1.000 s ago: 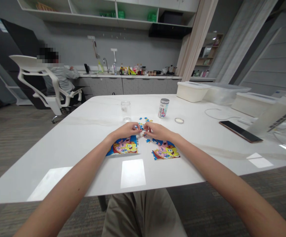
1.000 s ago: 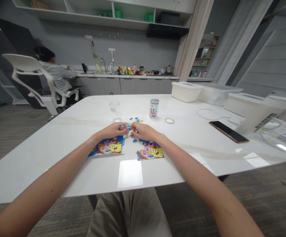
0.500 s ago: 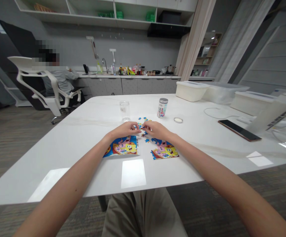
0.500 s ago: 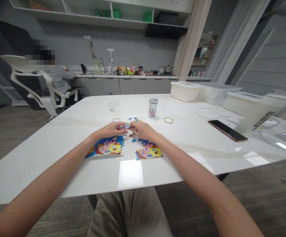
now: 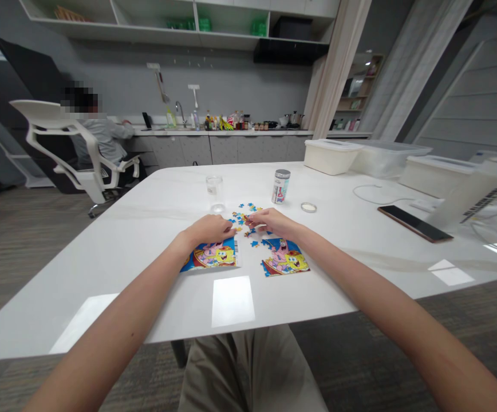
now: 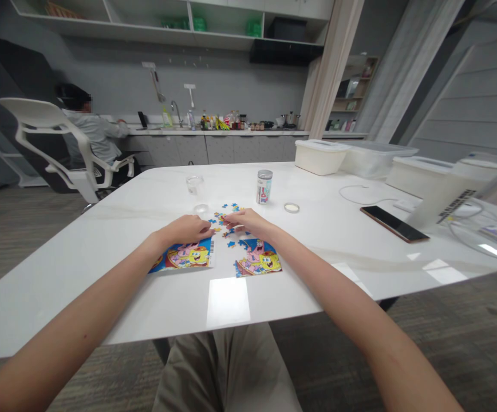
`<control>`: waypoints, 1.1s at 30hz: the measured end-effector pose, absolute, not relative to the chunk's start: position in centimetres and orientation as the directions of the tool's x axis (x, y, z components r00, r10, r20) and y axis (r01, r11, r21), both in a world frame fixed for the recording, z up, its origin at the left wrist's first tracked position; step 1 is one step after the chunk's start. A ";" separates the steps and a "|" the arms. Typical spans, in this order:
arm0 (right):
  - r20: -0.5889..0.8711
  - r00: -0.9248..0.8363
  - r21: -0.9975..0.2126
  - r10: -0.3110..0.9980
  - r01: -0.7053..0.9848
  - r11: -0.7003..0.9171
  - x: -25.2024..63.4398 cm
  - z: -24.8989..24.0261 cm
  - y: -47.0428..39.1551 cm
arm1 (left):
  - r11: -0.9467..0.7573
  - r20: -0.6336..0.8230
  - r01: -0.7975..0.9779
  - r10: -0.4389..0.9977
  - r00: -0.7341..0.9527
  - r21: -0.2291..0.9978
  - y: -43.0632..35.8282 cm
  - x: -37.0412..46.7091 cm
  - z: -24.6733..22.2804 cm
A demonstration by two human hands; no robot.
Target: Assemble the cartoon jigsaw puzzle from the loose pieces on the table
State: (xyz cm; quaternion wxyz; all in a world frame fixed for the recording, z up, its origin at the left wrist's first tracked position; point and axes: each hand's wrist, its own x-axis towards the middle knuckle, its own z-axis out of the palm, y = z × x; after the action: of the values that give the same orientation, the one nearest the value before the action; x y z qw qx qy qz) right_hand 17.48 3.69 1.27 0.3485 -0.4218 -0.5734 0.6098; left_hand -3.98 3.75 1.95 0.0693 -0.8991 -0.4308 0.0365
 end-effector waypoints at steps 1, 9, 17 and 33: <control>-0.123 -0.405 -0.992 0.906 0.041 -0.116 17.5 1.3 3.7 | -0.617 -0.012 0.772 0.782 0.623 -0.150 3.7 -3.9 1.9; -0.149 -0.381 -0.973 0.913 -0.107 -0.203 17.4 1.3 3.8 | -0.633 0.001 0.758 0.768 0.641 -0.157 3.8 -3.6 1.5; -0.126 -0.404 -0.976 0.906 -0.115 -0.187 17.4 1.3 3.7 | -0.618 -0.016 0.745 0.772 0.635 -0.251 3.3 -3.3 1.9; -0.109 -0.438 -0.979 0.892 -0.106 -0.172 17.4 1.3 3.7 | -0.634 0.020 0.729 0.751 0.660 -0.256 3.4 -3.4 1.7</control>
State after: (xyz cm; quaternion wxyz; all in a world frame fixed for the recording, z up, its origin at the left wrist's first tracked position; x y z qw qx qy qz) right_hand 17.43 3.66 1.26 0.3741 -0.3754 -0.5234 0.6672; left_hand -3.43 3.44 1.67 0.1218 -0.9029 -0.4099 0.0444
